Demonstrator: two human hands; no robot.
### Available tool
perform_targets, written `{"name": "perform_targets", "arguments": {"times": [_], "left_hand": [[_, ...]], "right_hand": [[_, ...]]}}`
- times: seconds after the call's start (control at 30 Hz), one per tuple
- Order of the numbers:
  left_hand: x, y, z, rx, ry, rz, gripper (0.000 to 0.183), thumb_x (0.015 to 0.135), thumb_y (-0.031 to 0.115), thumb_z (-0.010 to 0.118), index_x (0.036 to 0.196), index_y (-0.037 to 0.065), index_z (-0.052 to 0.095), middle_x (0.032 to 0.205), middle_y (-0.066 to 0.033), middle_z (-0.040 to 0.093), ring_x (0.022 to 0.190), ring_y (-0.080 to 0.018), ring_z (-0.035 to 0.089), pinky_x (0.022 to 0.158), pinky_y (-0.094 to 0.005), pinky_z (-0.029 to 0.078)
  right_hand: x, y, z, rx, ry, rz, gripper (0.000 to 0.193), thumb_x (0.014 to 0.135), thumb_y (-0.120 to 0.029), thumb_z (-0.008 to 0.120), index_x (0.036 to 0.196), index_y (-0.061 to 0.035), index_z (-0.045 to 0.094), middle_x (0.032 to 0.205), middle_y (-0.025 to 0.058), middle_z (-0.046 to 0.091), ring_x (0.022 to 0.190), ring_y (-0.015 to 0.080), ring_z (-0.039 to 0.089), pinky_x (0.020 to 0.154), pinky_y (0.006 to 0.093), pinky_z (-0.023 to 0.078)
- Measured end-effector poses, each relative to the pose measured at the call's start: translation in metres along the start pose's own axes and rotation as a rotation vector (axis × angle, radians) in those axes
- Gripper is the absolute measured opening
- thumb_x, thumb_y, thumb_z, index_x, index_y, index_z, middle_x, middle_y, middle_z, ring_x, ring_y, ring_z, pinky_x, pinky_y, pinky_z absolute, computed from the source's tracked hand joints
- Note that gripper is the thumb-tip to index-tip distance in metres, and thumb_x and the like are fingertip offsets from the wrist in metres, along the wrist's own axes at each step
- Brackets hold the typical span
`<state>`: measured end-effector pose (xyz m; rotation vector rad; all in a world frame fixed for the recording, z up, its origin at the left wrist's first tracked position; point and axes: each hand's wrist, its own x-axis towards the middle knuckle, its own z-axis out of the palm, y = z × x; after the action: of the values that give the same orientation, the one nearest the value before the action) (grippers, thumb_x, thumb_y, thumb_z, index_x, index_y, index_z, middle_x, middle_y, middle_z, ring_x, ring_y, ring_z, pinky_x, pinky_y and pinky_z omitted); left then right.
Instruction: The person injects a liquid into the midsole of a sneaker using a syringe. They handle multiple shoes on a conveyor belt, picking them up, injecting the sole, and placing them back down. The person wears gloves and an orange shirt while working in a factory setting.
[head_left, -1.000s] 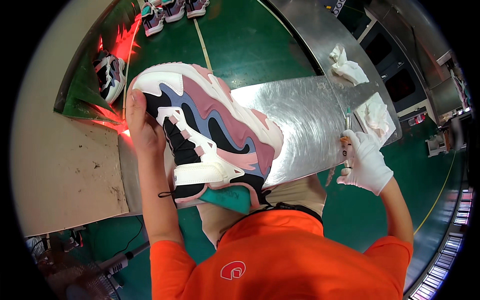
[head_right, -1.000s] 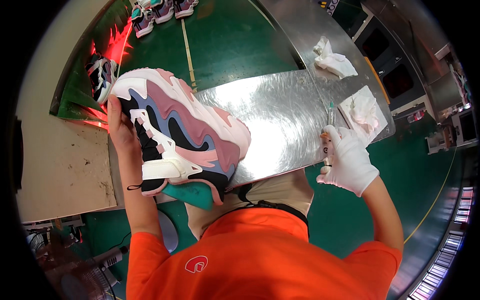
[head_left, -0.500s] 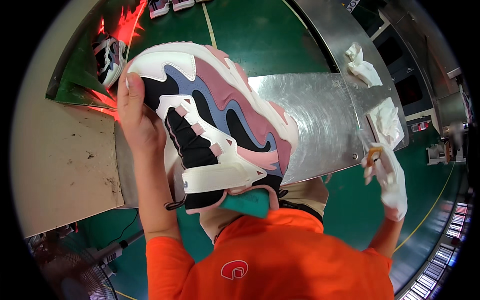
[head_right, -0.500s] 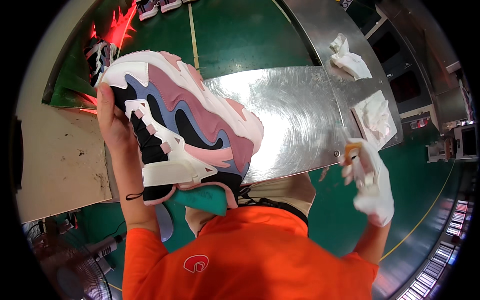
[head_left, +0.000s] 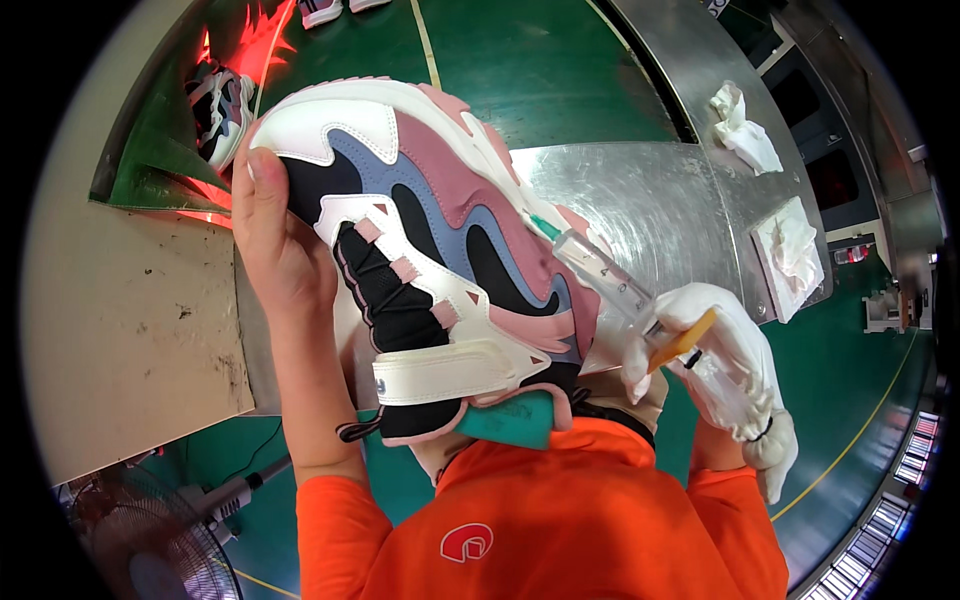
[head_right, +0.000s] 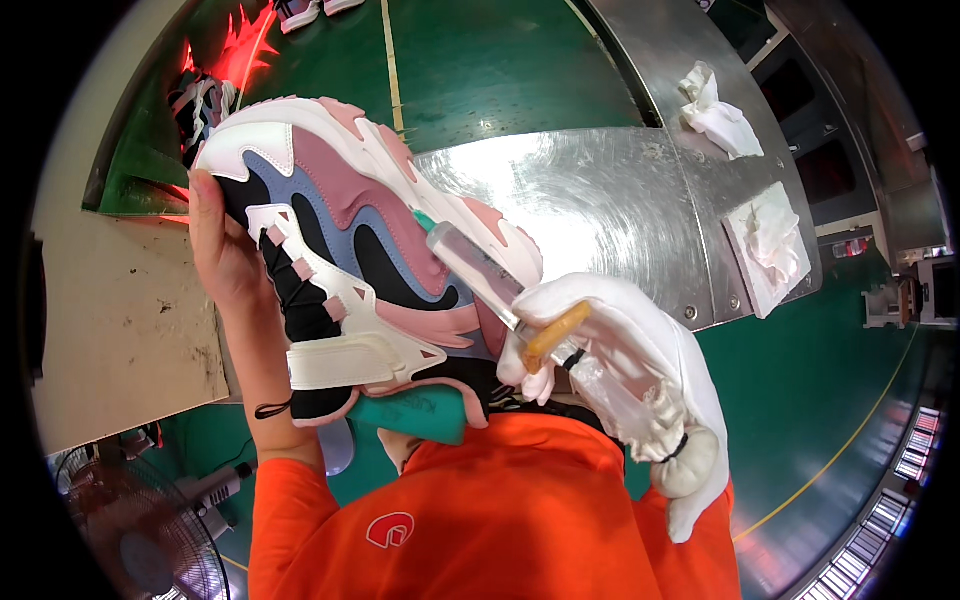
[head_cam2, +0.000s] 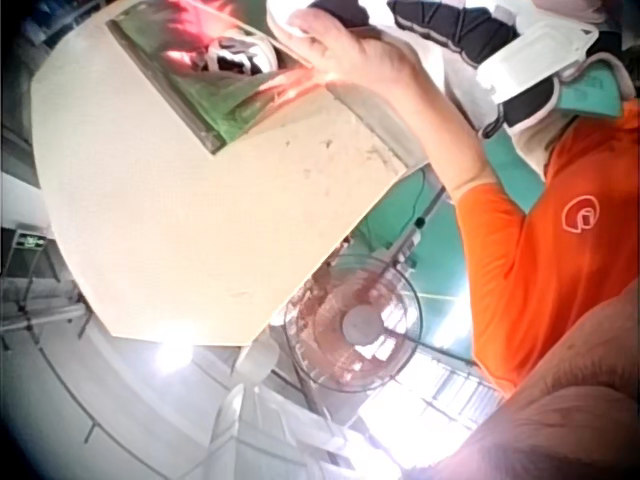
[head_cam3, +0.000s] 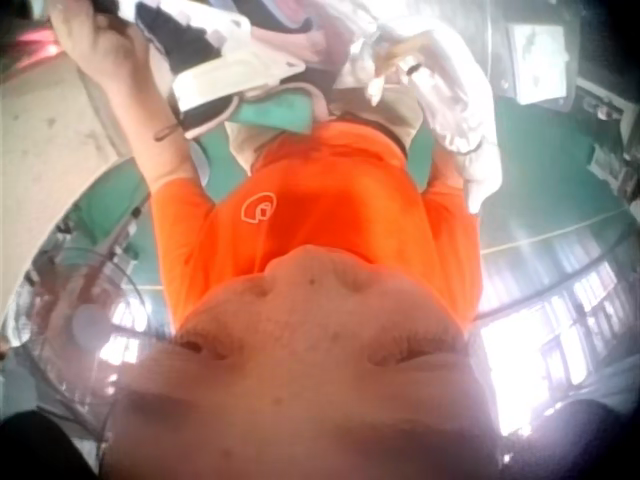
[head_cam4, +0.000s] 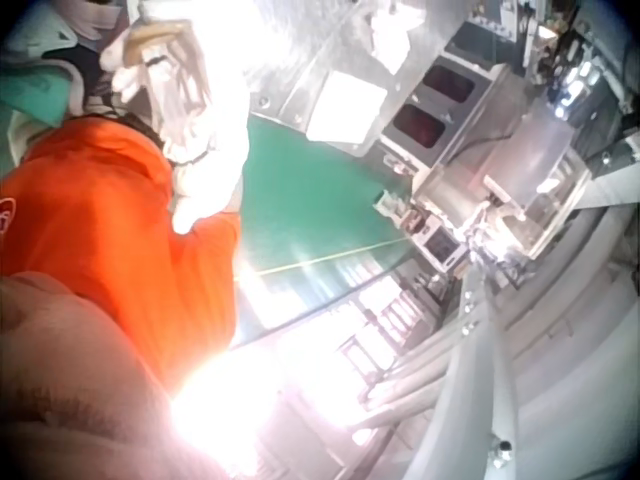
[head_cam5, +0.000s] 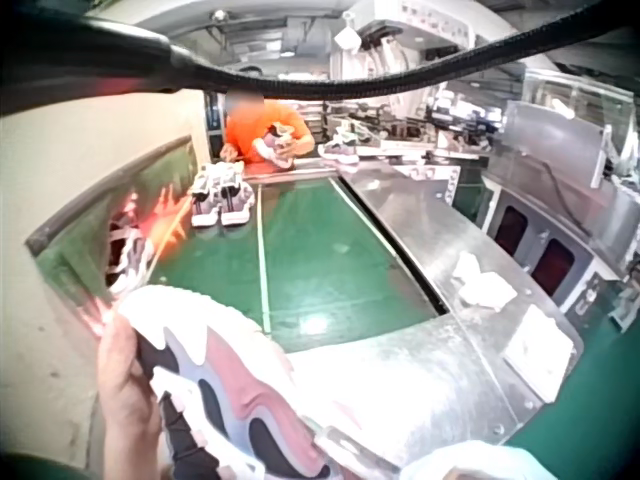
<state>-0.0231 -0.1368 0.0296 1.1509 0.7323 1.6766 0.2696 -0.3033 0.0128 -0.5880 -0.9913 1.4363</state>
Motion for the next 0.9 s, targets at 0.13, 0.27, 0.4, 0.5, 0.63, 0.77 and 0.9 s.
{"name": "perform_targets", "arguments": {"times": [0.13, 0.27, 0.4, 0.5, 0.63, 0.77, 0.9], "left_hand": [[0.0, -0.002, -0.002, -0.004, 0.026, -0.007, 0.041, 0.101, 0.027, 0.049, 0.128, -0.004, 0.05, 0.118, -0.0131, 0.061, 0.108, -0.0193, 0.058, 0.095, -0.0329, 0.046], [0.0, -0.001, -0.001, 0.028, 0.027, -0.005, 0.04, 0.102, 0.027, 0.047, 0.127, -0.004, 0.051, 0.118, -0.0131, 0.061, 0.107, -0.0197, 0.059, 0.094, -0.0334, 0.047], [-0.001, -0.001, 0.0, -0.012, 0.05, -0.025, 0.042, 0.102, 0.028, 0.047, 0.128, -0.004, 0.05, 0.118, -0.0129, 0.061, 0.108, -0.0201, 0.059, 0.095, -0.0339, 0.046], [0.0, -0.004, -0.003, -0.029, 0.049, -0.051, 0.041, 0.102, 0.029, 0.047, 0.127, -0.004, 0.051, 0.118, -0.0127, 0.061, 0.108, -0.0199, 0.059, 0.095, -0.034, 0.046], [0.0, -0.004, -0.004, -0.009, 0.054, -0.067, 0.041, 0.101, 0.029, 0.048, 0.126, -0.003, 0.053, 0.117, -0.012, 0.061, 0.107, -0.0193, 0.059, 0.094, -0.0332, 0.046], [-0.001, -0.005, -0.003, 0.011, 0.085, -0.07, 0.041, 0.101, 0.031, 0.05, 0.124, -0.002, 0.054, 0.116, -0.0112, 0.062, 0.106, -0.0186, 0.06, 0.092, -0.0327, 0.047], [-0.004, -0.003, -0.005, 0.028, 0.092, -0.081, 0.041, 0.099, 0.033, 0.053, 0.123, 0.0, 0.055, 0.117, -0.0105, 0.062, 0.106, -0.0183, 0.06, 0.092, -0.0326, 0.046]], "right_hand": [[0.016, -0.022, 0.023, -0.084, 0.17, 0.335, 0.081, 0.068, -0.041, 0.077, 0.124, 0.0087, 0.044, 0.104, 0.0248, 0.054, 0.084, 0.0302, 0.059, 0.07, 0.0348, 0.047], [0.024, -0.04, 0.039, -0.182, 0.314, 0.517, 0.089, 0.065, -0.043, 0.079, 0.126, 0.0103, 0.042, 0.1, 0.0262, 0.056, 0.086, 0.0262, 0.058, 0.073, 0.0322, 0.046], [0.022, -0.041, 0.028, -0.182, 0.239, 0.469, 0.088, 0.065, -0.042, 0.078, 0.125, 0.0107, 0.042, 0.099, 0.0264, 0.056, 0.085, 0.0262, 0.058, 0.072, 0.032, 0.046], [0.022, -0.041, 0.016, -0.169, 0.16, 0.424, 0.087, 0.066, -0.042, 0.078, 0.124, 0.0109, 0.043, 0.099, 0.0266, 0.056, 0.084, 0.0261, 0.058, 0.071, 0.0319, 0.046], [0.02, -0.041, 0.005, -0.163, 0.102, 0.396, 0.085, 0.066, -0.042, 0.078, 0.124, 0.0113, 0.043, 0.098, 0.0268, 0.057, 0.082, 0.0261, 0.058, 0.069, 0.0318, 0.047], [0.019, -0.041, -0.002, -0.161, 0.075, 0.392, 0.084, 0.066, -0.041, 0.077, 0.123, 0.0117, 0.044, 0.097, 0.027, 0.057, 0.081, 0.026, 0.058, 0.068, 0.0316, 0.047], [0.016, -0.041, -0.005, -0.158, 0.052, 0.389, 0.083, 0.067, -0.041, 0.077, 0.122, 0.0121, 0.045, 0.096, 0.0272, 0.057, 0.08, 0.0259, 0.059, 0.067, 0.0315, 0.047]]}}
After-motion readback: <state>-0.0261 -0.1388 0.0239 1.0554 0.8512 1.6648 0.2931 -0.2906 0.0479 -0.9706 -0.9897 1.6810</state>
